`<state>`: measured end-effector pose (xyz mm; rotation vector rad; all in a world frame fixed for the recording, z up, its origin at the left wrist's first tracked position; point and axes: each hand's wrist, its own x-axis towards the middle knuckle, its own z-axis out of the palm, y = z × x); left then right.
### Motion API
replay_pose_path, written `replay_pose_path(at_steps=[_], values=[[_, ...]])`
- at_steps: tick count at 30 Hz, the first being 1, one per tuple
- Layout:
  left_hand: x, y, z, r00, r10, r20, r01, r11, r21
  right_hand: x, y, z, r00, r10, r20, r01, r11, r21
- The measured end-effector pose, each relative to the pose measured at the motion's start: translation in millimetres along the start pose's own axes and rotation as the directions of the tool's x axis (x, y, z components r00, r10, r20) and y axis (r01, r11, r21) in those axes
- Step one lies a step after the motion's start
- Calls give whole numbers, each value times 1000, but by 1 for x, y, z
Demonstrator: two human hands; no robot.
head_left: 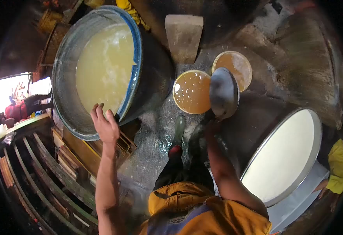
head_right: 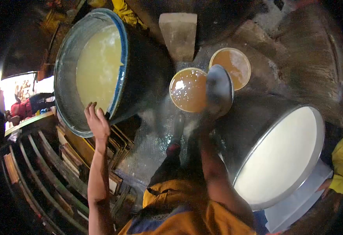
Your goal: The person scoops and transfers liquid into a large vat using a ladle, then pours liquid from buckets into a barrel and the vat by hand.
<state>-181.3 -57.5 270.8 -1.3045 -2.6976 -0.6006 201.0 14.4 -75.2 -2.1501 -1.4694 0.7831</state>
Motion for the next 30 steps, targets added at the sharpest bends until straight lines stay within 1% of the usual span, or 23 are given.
replay_pose_path(at_steps=[1,3,4,6,7,9,10,11,12,13,14,15,16,19,21,23,24,27,28,30], values=[[1,1,0,1000,-3,17,3,1000,2,2,51,42,987,-39,-154,52,995,80],[4,4,1,999,-13,45,13,1000,6,0,77,67,979,-114,-170,121,992,34],[5,4,2,999,0,43,-1,1000,16,0,55,60,989,-145,-27,142,987,-77],[4,2,3,998,-2,57,-1,999,53,-7,-3,43,983,50,177,-47,999,-22],[4,2,3,998,-2,63,-2,998,67,-8,-12,47,970,102,220,-99,995,-28],[4,4,4,998,5,62,-9,998,69,-15,-18,55,916,220,334,-245,969,32],[4,2,4,998,18,67,-23,997,76,-17,-18,60,850,298,434,-372,923,95],[4,1,4,997,34,70,-40,996,82,-18,-18,62,722,374,582,-555,816,165],[4,0,4,996,53,72,-60,993,99,-16,-17,62,551,429,716,-736,654,175],[4,1,4,997,22,74,-28,997,78,-13,-12,63,390,434,812,-853,502,141],[4,3,5,997,-7,76,3,998,55,-10,-7,63,295,408,864,-909,399,122],[4,6,5,996,-34,81,31,999,32,-9,-3,64,243,373,896,-939,321,121],[5,10,4,997,-4,83,-2,998,66,-11,10,71,269,349,898,-951,241,192],[4,2,4,994,10,106,-21,994,108,-7,41,67,207,120,971,-960,215,178],[5,7,6,996,1,89,-8,996,85,-11,54,68,183,120,976,-928,349,131],[2,4,6,996,-3,86,-4,997,75,-21,32,57,94,305,948,-935,353,-21],[1,1,6,997,4,83,-11,997,80,-31,26,52,142,270,952,-930,365,35],[2,7,4,995,-17,99,13,999,40,-57,27,45,232,179,956,-915,373,153],[3,7,2,994,1,111,-7,998,60,-72,39,43,296,96,950,-930,257,264],[1,10,1,996,-24,86,23,1000,11,-84,20,19,275,127,953,-928,293,229]])
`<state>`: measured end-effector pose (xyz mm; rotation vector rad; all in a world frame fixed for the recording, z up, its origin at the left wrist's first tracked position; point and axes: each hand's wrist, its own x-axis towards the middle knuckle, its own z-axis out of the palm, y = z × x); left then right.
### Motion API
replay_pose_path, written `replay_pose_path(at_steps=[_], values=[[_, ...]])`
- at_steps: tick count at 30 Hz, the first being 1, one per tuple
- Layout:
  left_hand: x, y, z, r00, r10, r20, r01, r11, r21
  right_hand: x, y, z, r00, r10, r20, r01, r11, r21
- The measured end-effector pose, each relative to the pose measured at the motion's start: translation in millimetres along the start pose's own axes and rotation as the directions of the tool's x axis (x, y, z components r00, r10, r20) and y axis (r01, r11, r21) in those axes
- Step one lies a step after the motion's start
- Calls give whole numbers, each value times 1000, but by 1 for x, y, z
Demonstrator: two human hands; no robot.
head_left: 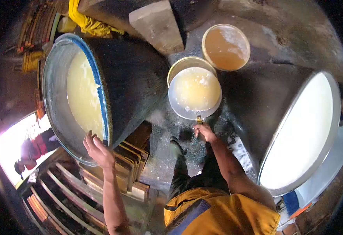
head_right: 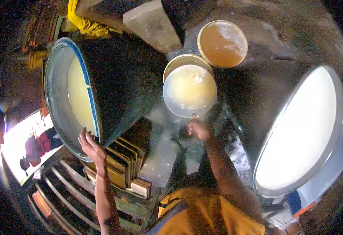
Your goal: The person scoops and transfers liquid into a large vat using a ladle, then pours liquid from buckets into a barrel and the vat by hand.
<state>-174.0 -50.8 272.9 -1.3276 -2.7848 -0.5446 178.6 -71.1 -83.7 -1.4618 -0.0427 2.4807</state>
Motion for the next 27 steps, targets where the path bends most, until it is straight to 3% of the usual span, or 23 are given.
replay_pose_path(at_steps=[2,5,6,8,10,11,12,15,16,18,20,22,24,27], values=[[-1,-3,1,1000,-7,-12,6,999,-46,-31,4,9,999,-47,11,47,999,6],[-1,-9,1,989,124,-75,-124,992,-2,-74,19,21,996,-85,30,88,983,-158],[-2,-7,-1,995,86,-46,-88,996,-35,-95,25,26,993,-101,66,112,972,-206],[-3,-6,-3,998,32,-49,-34,999,-37,-120,43,22,957,-245,156,290,805,-517],[-8,2,-11,999,2,-32,-4,999,-52,-162,62,36,980,-176,92,199,851,-487],[-8,-2,-11,999,-42,7,43,990,-134,-175,78,36,973,-183,138,226,869,-440],[-10,-3,-14,1000,-13,13,15,991,-132,-192,98,40,978,-154,139,181,961,-211],[-18,-2,-20,997,70,23,-65,980,-186,-235,135,58,893,-350,281,333,937,107],[-17,-3,-21,996,91,19,-85,974,-212,-251,157,67,817,-509,269,498,860,115],[-15,-11,-16,988,154,0,-150,967,-204,-280,179,80,806,-546,229,558,830,16],[-18,-18,-20,982,188,-22,-188,956,-225,-311,194,88,944,-308,120,325,931,-166],[-18,-18,-21,978,207,-33,-209,944,-256,-332,223,81,812,-548,199,583,769,-263],[-20,-24,-22,967,247,-62,-255,942,-219,-367,242,89,874,-470,121,484,863,-145],[-22,-26,-20,969,232,-87,-246,945,-215,-401,288,73,728,-680,82,685,718,-121]])
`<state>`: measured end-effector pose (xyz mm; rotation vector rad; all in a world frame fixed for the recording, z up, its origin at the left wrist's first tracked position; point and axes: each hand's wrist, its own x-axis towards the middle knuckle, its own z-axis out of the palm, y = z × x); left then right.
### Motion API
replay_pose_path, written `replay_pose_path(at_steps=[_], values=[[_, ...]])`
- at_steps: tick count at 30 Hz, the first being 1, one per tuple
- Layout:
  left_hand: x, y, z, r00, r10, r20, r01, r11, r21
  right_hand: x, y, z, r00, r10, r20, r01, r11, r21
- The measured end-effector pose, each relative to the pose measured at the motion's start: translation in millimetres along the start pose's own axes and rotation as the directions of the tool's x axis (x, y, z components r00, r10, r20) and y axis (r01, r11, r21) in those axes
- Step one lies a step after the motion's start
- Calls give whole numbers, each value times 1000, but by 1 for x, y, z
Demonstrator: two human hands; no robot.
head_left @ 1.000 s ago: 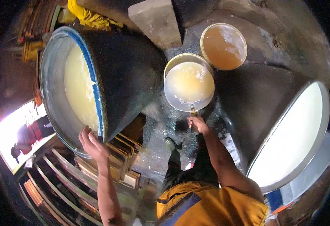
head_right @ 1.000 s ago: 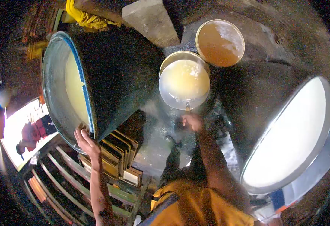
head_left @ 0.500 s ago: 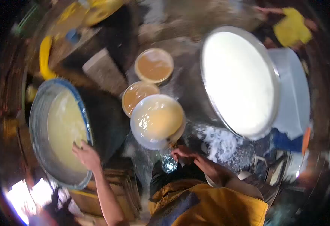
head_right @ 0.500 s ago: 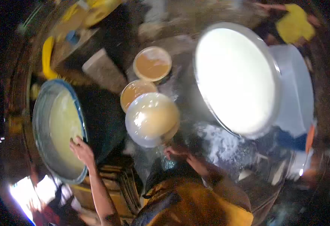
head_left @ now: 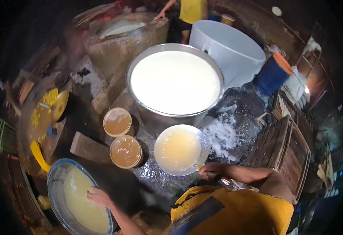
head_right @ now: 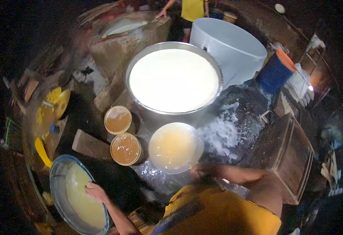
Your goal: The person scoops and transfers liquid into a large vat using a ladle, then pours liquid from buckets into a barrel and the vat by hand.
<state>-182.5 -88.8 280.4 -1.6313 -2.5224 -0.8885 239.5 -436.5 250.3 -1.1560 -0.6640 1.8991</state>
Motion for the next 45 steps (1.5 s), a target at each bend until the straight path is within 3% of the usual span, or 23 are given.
replay_pose_path(at_steps=[3,5,7,9,10,12,15,17,18,19,21,22,24,26,31,34,35,36,39,41,42,43,45], values=[[7,-16,12,999,-30,-43,26,996,-88,-57,13,-18,973,24,-231,33,970,242],[2,-31,18,991,29,-131,-50,985,-162,-86,23,-46,956,-9,-293,77,972,222],[-7,-37,19,947,151,-283,-216,952,-216,-130,-27,-20,901,-242,-361,278,959,51],[-34,-23,12,876,285,-390,-344,935,-88,-175,-82,17,789,-480,-383,452,876,-167],[-54,-17,3,829,352,-436,-397,918,-14,-184,-83,4,780,-503,-371,456,864,-214],[-100,-5,-3,851,416,-322,-467,879,-99,-194,-54,-66,820,-453,-351,393,890,-232],[-176,-11,20,857,495,-144,-515,822,-241,-193,-18,-186,808,-504,-305,308,803,-510],[-228,-33,45,854,519,37,-483,818,-312,-194,-35,-220,760,-325,-563,295,944,-147],[-255,-48,58,846,508,159,-432,830,-353,-194,-49,-238,753,-145,-642,304,942,144],[-285,-64,75,860,432,272,-343,883,-320,-194,-65,-253,716,41,-697,353,840,412],[-323,-94,81,837,285,467,-208,955,-210,-195,-100,-258,611,68,-789,425,812,400],[-337,-106,84,789,242,564,-177,970,-169,-200,-122,-252,527,79,-846,455,815,359],[-356,-130,80,668,188,720,-155,981,-113,-196,-127,-285,449,44,-892,655,663,363],[-361,-143,76,543,171,822,-136,984,-115,-192,-144,-291,243,28,-970,689,699,193],[-353,-151,76,331,137,934,-7,990,-142,-170,-122,-316,106,20,-994,730,677,92],[-344,-147,68,271,96,958,162,976,-143,-148,-76,-319,217,6,-976,664,732,152],[-339,-145,63,253,81,964,233,962,-141,-138,-58,-318,275,105,-956,651,711,265],[-335,-142,62,234,60,970,316,939,-135,-131,-36,-314,328,97,-940,681,665,306],[-323,-119,52,153,-62,986,719,691,-68,-95,43,-312,501,182,-846,642,577,504],[-321,-94,52,122,-128,984,847,530,-36,-89,71,-279,559,367,-744,560,495,665],[-319,-75,48,126,-129,984,858,512,-43,-89,79,-259,590,402,-700,633,309,710],[-318,-64,44,153,-27,988,734,673,-95,-86,87,-243,625,425,-654,682,109,723],[-315,-47,37,167,177,970,404,885,-231,-77,116,-227,639,465,-613,676,42,736]])
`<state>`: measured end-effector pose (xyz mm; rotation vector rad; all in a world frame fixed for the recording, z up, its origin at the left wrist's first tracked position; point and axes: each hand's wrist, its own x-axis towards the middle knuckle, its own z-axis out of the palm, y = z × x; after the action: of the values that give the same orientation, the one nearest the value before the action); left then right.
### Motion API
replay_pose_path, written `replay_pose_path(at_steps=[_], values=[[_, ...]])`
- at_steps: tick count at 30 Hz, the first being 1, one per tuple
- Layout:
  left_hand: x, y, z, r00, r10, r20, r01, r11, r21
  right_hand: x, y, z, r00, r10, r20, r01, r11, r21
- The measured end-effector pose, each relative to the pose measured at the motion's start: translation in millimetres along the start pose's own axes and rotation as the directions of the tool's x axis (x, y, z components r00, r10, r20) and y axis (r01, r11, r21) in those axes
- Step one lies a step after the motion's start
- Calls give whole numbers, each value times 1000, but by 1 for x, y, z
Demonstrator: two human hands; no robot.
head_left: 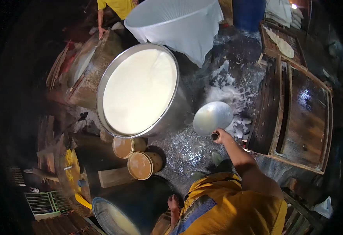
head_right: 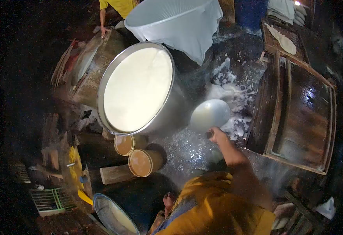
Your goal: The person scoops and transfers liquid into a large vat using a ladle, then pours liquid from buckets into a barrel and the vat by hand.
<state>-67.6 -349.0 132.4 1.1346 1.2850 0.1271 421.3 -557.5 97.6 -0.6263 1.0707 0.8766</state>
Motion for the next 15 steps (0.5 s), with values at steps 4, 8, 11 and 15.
replay_pose_path(at_steps=[4,8,11,15], values=[[1,8,-5,980,-155,128,183,953,-243,12,15,-26,995,34,-95,-26,996,87],[6,-50,-30,960,65,273,-55,997,-46,57,13,-31,988,-144,-56,148,986,81],[5,-60,-48,858,166,486,-419,773,477,78,12,-15,911,-412,31,413,905,-102],[2,-63,-42,958,54,281,-236,705,669,26,11,30,771,-636,-13,589,721,-364]])
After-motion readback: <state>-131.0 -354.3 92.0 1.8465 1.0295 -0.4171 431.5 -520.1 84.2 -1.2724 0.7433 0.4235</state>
